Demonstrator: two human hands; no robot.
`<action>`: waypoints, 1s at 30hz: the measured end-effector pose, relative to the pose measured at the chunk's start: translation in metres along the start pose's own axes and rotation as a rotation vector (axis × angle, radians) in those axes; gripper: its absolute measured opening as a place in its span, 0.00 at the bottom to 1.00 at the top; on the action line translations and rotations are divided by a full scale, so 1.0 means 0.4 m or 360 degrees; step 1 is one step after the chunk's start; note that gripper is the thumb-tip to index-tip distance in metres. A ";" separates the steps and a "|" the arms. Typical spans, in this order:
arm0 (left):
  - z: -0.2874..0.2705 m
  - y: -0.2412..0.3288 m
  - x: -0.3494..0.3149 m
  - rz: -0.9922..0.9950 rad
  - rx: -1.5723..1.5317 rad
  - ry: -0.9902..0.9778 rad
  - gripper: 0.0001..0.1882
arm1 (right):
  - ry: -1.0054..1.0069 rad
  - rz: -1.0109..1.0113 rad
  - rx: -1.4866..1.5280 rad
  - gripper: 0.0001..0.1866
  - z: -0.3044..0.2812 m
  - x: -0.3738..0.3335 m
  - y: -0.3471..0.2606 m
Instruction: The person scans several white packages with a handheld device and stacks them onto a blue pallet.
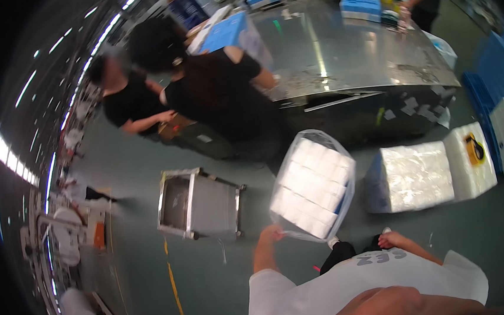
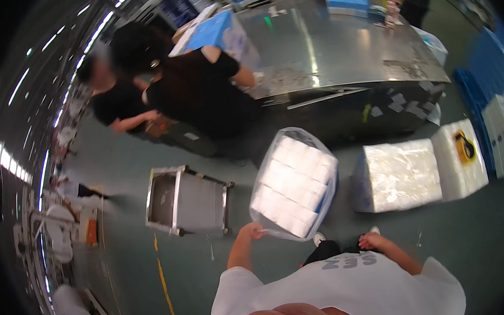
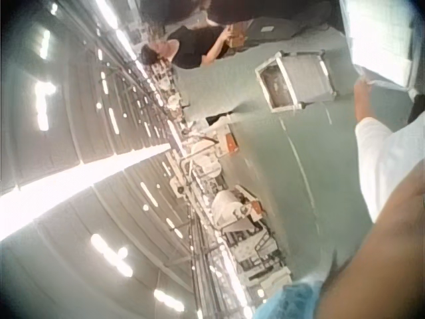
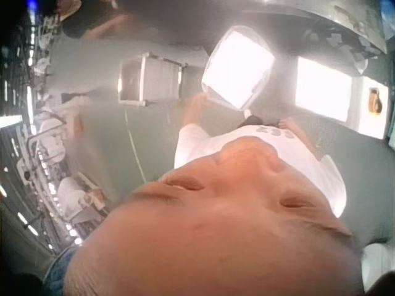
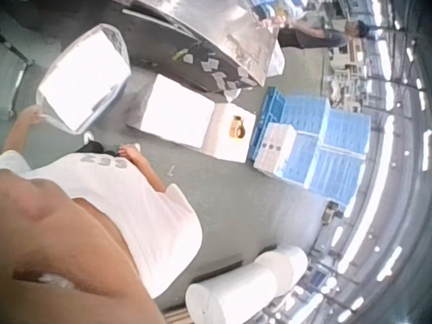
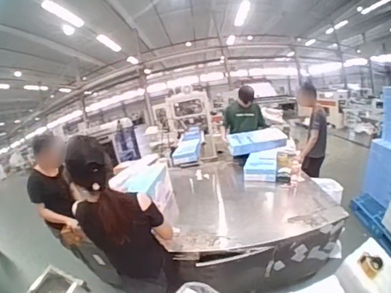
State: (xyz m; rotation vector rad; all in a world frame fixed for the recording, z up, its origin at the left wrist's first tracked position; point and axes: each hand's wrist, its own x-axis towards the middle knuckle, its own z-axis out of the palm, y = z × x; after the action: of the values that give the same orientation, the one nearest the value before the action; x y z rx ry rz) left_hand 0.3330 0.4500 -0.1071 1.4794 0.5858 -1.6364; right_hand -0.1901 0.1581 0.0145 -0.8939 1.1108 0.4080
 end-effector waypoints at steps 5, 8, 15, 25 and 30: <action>0.163 -0.052 -0.029 -0.0301 0.0996 0.0028 0.12 | 0.0052 -0.0080 -0.0043 0.09 0.081 0.062 0.096; 0.201 -0.030 -0.021 -0.0944 0.1235 -0.0103 0.16 | 0.0073 -0.0018 -0.0094 0.10 0.068 0.053 0.074; 0.176 -0.282 0.030 -0.0537 0.0814 0.0085 0.12 | 0.0076 -0.0148 -0.0060 0.08 -0.026 0.118 0.138; 0.563 -0.648 -0.149 0.0109 0.0435 0.0068 0.12 | -0.0153 -0.0626 -0.1498 0.10 -0.469 0.240 0.353; 0.854 -0.781 -0.188 -0.0019 -0.0153 0.0264 0.13 | 0.0375 -0.0267 -0.1535 0.12 -0.889 0.212 0.592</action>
State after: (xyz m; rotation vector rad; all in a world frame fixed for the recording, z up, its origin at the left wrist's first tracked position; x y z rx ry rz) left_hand -0.1215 0.3685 -0.0259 1.5523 0.7562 -1.4822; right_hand -0.5284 0.0081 -0.2149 -1.9065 1.0244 0.7318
